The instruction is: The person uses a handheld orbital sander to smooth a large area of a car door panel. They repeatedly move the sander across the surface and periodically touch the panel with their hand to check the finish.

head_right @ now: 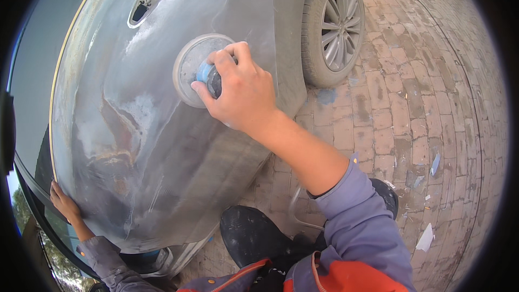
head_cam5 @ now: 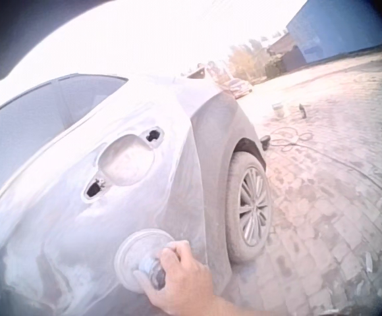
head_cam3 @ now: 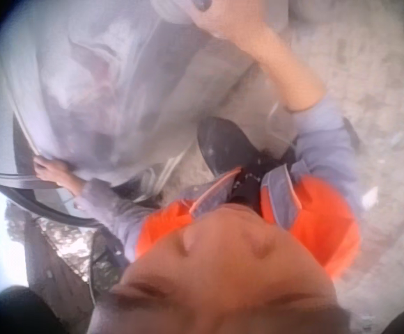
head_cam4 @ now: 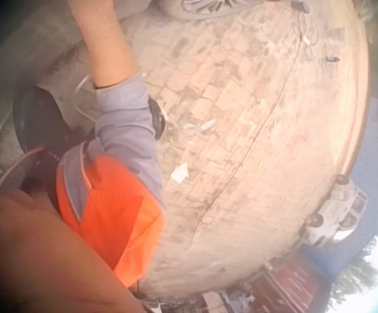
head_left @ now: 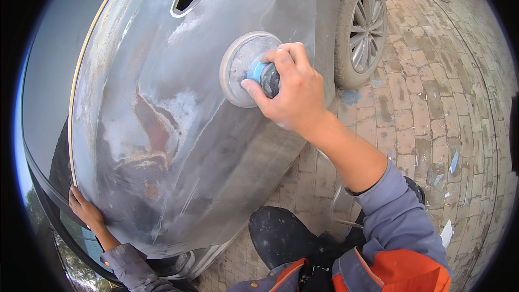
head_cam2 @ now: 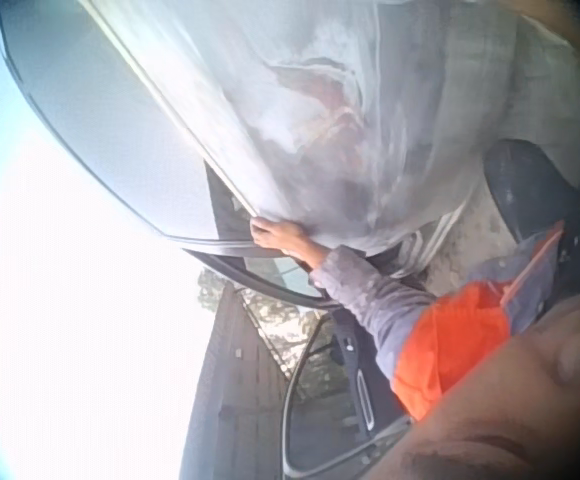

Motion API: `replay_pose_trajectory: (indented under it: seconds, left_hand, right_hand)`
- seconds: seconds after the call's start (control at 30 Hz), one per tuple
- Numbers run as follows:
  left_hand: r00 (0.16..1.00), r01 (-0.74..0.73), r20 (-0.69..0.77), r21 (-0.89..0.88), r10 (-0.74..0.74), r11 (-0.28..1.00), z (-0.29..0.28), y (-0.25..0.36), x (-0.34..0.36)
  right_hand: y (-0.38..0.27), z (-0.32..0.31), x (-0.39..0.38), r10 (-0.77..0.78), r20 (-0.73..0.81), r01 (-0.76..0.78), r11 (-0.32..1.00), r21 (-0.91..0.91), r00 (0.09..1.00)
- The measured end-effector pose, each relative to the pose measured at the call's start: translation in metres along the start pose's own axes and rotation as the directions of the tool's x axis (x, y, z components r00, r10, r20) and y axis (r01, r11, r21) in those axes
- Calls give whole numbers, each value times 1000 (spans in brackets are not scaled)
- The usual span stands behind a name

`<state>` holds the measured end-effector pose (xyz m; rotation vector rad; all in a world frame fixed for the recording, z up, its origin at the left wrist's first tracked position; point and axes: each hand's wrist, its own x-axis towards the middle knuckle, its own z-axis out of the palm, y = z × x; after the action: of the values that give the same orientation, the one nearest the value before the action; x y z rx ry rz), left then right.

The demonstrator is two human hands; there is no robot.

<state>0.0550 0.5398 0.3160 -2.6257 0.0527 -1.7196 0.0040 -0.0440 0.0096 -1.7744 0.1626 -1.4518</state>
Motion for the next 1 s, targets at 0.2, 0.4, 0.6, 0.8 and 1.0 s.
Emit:
replay_pose_trajectory:
  seconds: [0.2,0.4,0.6,0.8,1.0]
  left_hand:
    - [1000,-15,6,7,15,1000,-2,8,-1]
    - [999,-36,14,-7,36,999,-4,10,-1]
    - [999,-40,-4,-11,39,999,-1,3,0]
    - [999,-53,11,-15,54,998,1,0,1]
    - [998,-70,-4,-1,70,998,1,0,0]
  right_hand:
    - [43,-26,47,368,-36,-370,925,-89,929]
    - [48,-31,47,454,-24,-454,884,-112,891]
    - [-26,0,-4,67,77,-71,997,41,995]
    - [-38,3,-10,-5,92,0,998,56,996]
    - [32,-25,44,360,0,-358,929,-90,933]
